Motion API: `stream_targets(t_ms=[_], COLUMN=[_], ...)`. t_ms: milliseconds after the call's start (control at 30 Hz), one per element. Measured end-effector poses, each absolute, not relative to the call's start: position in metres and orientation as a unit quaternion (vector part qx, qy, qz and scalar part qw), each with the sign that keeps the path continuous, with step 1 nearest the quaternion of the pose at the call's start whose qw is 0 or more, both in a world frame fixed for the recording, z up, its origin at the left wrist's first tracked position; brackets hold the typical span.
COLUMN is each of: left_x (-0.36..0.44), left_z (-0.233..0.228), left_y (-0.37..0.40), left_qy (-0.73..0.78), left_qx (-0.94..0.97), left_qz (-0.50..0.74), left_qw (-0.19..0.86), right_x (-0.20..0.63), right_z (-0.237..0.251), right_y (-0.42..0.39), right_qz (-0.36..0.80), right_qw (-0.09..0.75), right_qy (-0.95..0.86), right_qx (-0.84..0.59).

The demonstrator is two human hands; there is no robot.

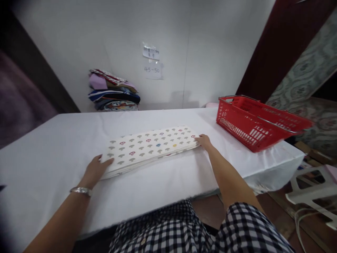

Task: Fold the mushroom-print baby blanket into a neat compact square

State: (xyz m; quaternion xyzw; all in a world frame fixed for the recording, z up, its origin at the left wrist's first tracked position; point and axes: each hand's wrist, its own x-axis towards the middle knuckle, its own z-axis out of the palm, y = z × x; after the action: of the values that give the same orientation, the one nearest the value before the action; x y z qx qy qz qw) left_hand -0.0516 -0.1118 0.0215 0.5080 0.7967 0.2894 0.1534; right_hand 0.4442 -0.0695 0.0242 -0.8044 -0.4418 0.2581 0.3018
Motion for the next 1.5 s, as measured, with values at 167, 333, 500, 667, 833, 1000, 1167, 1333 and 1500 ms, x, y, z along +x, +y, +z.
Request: stream_targets(t_ms=[167, 333, 500, 667, 833, 1000, 1167, 1333, 1500], left_x=[-0.036, -0.040, -0.050, -0.055, -0.053, -0.048, -0.049, -0.050, -0.044], left_z=[0.021, 0.020, 0.019, 0.015, 0.005, -0.001, -0.003, -0.008, -0.005], left_y=[-0.134, -0.141, -0.158, -0.172, -0.177, -0.183, -0.185, -0.183, -0.192], left_qy=[0.780, 0.772, 0.705, 0.669, 0.664, 0.656, 0.647, 0.653, 0.650], left_qx=[0.519, 0.432, 0.354, 0.341, 0.349, 0.384, 0.430, 0.416, 0.503], left_qz=[0.273, 0.361, 0.433, 0.456, 0.491, 0.510, 0.494, 0.509, 0.505], left_qw=[0.218, 0.297, 0.435, 0.478, 0.442, 0.404, 0.391, 0.376, 0.265], right_x=[0.449, 0.423, 0.346, 0.247, 0.164, 0.120, 0.111, 0.112, 0.111], right_z=[0.019, 0.011, 0.004, 0.006, 0.009, 0.006, -0.005, -0.013, -0.009], right_y=[-0.075, -0.076, -0.094, -0.120, -0.130, -0.136, -0.137, -0.131, -0.130], right_qz=[0.143, -0.057, 0.071, 0.186, 0.179, 0.136, 0.144, 0.229, 0.246], right_qw=[0.200, 0.195, 0.298, 0.306, 0.285, 0.247, 0.278, 0.327, 0.326], right_qy=[-0.509, -0.661, -0.788, -0.854, -0.901, -0.921, -0.905, -0.866, -0.858], right_qx=[-0.825, -0.722, -0.534, -0.377, -0.274, -0.269, -0.288, -0.301, -0.311])
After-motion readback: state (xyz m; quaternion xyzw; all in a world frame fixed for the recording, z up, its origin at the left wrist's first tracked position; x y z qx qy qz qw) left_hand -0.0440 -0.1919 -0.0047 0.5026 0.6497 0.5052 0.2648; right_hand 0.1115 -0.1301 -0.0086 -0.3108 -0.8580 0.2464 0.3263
